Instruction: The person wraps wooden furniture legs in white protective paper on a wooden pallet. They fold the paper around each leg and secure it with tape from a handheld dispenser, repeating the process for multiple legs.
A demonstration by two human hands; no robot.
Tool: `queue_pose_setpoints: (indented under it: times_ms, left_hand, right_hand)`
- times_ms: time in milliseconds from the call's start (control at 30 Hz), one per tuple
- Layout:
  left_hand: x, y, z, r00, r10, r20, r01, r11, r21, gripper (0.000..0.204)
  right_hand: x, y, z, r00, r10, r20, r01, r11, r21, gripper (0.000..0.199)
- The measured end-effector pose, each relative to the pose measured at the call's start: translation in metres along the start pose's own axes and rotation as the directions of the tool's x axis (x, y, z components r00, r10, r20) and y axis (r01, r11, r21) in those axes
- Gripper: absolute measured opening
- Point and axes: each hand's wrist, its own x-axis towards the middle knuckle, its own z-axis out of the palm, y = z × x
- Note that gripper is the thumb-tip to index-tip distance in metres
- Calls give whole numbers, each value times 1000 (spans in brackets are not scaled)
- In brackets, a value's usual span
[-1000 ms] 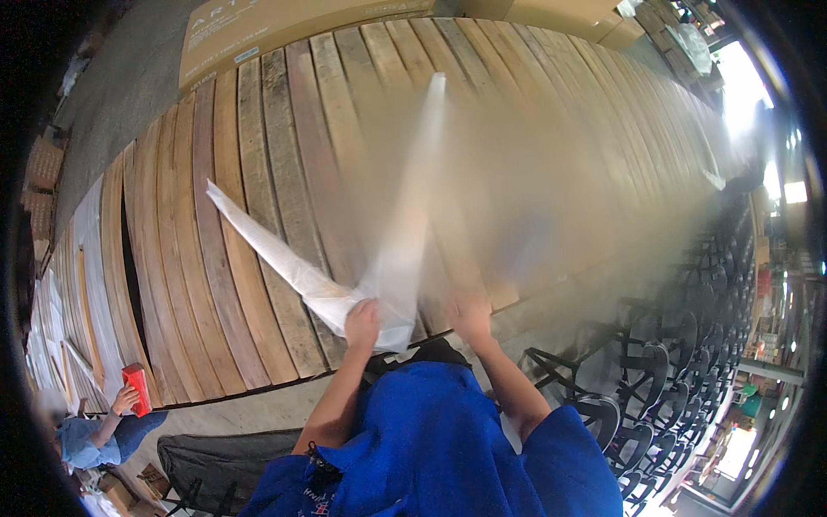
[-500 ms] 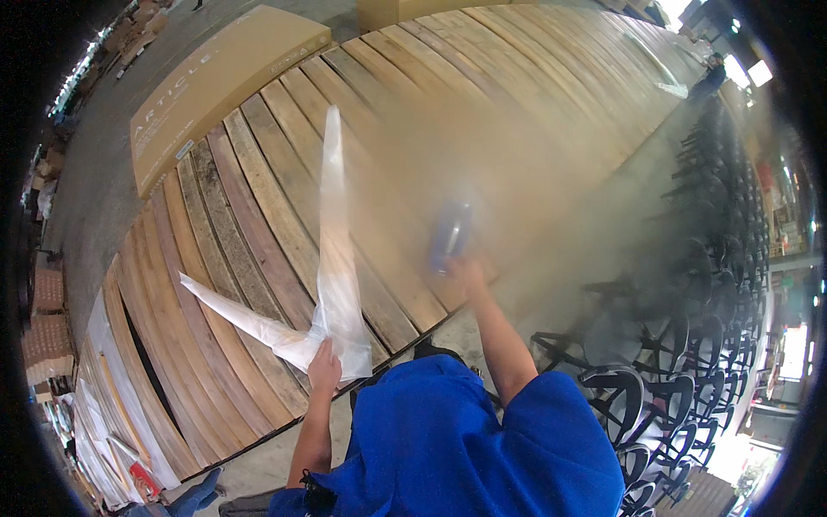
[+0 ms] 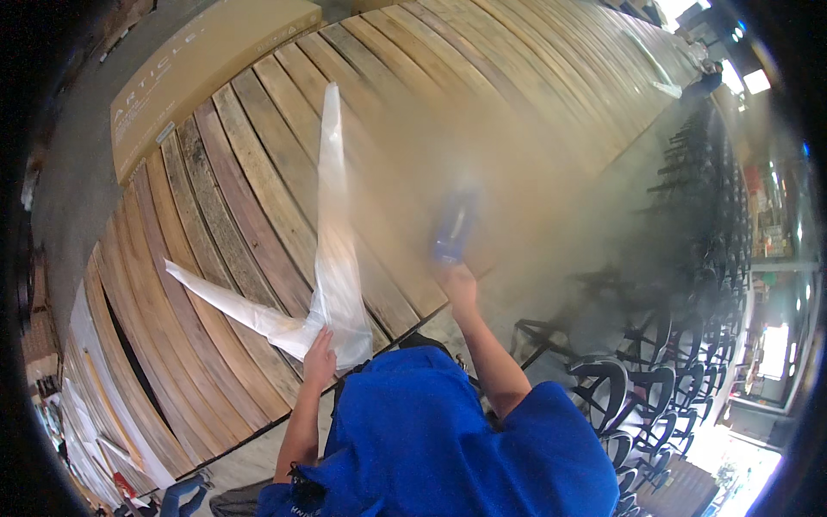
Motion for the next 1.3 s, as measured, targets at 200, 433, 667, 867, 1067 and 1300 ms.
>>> queue_pose_setpoints:
  times_ms: [200, 433, 667, 867, 1067, 1300]
  left_hand:
    - [-5, -16, -5, 999, 53, -9, -54, 999, -11, 42]
    - [-10, -31, 0, 996, 92, -23, -88, 988, 127, 49]
    - [-19, -37, 4, 999, 49, 24, -53, 975, 218, 55]
    - [-18, -36, -9, 989, 23, 147, -52, 980, 192, 58]
    - [-21, -47, 10, 991, 134, 22, -136, 977, 162, 57]
    - [-30, -44, -12, 987, 145, 71, -150, 986, 71, 48]
  right_hand:
    - [37, 48, -4, 999, -52, 6, 51, 933, -357, 32]
    - [7, 96, 18, 957, -86, 275, 262, 660, -704, 39]
    - [-156, -5, 196, 680, -9, 733, 452, 792, -410, 41]
    - [-152, -20, 263, 778, 47, 626, 507, 540, -671, 47]
    - [-152, -28, 262, 864, 67, 498, 440, 381, -814, 55]
    - [-162, -47, 250, 833, 173, 525, 449, 342, -825, 69]
